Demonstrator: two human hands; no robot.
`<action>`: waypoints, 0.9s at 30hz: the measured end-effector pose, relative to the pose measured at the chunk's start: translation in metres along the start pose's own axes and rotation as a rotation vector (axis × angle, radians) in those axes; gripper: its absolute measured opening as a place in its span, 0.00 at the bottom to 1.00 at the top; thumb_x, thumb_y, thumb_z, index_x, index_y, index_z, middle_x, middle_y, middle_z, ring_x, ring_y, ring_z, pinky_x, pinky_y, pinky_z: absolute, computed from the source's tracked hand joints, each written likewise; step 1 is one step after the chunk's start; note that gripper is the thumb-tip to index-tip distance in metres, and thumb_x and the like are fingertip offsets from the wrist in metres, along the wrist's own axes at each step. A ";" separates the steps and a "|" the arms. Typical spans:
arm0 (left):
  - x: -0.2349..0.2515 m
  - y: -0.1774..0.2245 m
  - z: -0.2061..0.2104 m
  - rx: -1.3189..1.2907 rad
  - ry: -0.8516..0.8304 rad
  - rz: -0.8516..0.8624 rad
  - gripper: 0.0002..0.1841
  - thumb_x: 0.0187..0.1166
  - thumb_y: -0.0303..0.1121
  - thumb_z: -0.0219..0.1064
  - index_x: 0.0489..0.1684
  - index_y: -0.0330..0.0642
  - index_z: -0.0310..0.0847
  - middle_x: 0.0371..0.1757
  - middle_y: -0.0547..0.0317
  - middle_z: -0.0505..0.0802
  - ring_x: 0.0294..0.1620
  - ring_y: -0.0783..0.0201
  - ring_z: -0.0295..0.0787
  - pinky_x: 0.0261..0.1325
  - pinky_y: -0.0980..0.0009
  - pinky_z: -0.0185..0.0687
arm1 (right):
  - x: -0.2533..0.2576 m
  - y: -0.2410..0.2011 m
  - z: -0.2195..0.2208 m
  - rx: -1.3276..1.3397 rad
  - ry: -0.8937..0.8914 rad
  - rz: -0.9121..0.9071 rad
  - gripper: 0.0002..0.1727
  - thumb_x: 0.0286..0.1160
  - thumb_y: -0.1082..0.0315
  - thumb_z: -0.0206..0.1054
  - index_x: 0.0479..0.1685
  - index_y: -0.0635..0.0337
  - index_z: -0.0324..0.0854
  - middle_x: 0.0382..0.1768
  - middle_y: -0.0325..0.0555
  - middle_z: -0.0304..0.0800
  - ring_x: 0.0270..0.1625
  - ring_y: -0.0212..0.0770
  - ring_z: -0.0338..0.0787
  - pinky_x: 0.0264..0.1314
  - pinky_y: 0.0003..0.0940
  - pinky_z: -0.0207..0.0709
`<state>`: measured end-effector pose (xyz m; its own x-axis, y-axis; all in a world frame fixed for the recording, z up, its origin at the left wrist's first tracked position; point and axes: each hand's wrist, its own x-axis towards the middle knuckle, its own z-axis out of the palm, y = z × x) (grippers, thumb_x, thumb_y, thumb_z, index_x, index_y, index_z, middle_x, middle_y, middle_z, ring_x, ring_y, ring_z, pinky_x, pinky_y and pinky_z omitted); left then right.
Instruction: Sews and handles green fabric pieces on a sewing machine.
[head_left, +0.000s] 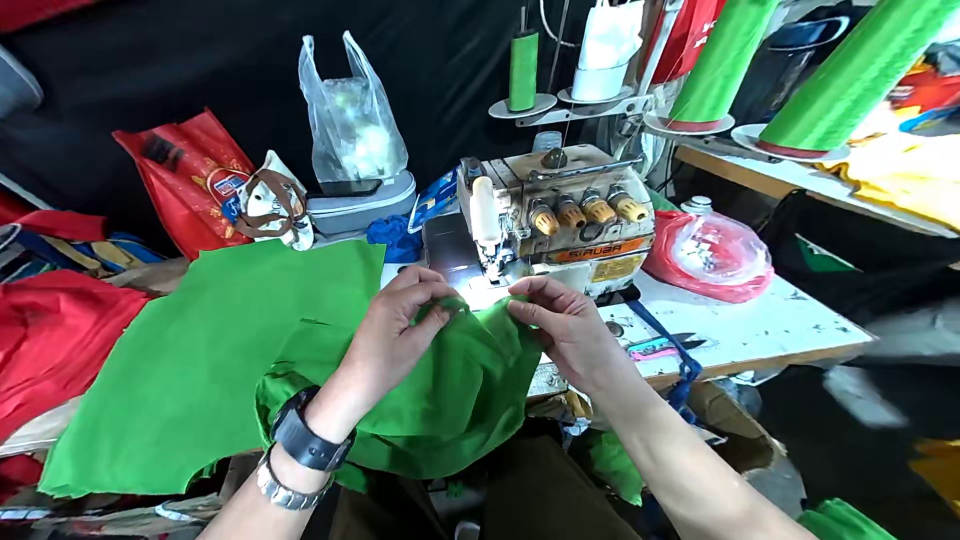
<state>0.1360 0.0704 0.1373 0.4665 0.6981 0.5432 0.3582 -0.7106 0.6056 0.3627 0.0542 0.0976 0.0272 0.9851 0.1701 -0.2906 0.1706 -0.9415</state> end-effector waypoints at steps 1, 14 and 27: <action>-0.001 0.006 0.000 -0.015 -0.010 0.010 0.09 0.78 0.22 0.65 0.47 0.40 0.91 0.52 0.62 0.89 0.49 0.73 0.87 0.51 0.78 0.86 | 0.002 0.002 -0.002 -0.054 0.017 -0.033 0.10 0.76 0.81 0.67 0.50 0.59 0.85 0.37 0.40 0.92 0.35 0.29 0.91 0.39 0.24 0.87; 0.005 0.019 0.034 -0.218 -0.023 -0.325 0.10 0.76 0.26 0.72 0.51 0.41 0.81 0.36 0.59 0.89 0.27 0.70 0.83 0.29 0.75 0.81 | -0.025 -0.006 0.014 -0.377 -0.132 -0.332 0.18 0.85 0.67 0.62 0.71 0.55 0.77 0.44 0.35 0.90 0.39 0.26 0.88 0.41 0.20 0.82; 0.001 0.013 0.012 -0.464 -0.154 -0.431 0.03 0.82 0.28 0.68 0.44 0.41 0.87 0.36 0.63 0.91 0.32 0.75 0.85 0.36 0.80 0.81 | -0.026 -0.003 0.017 -0.362 -0.105 -0.319 0.24 0.74 0.77 0.71 0.70 0.55 0.77 0.41 0.37 0.92 0.38 0.29 0.91 0.42 0.22 0.87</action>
<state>0.1507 0.0613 0.1389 0.4820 0.8670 0.1265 0.1686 -0.2335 0.9576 0.3461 0.0280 0.1009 -0.0410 0.8777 0.4775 0.0682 0.4792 -0.8750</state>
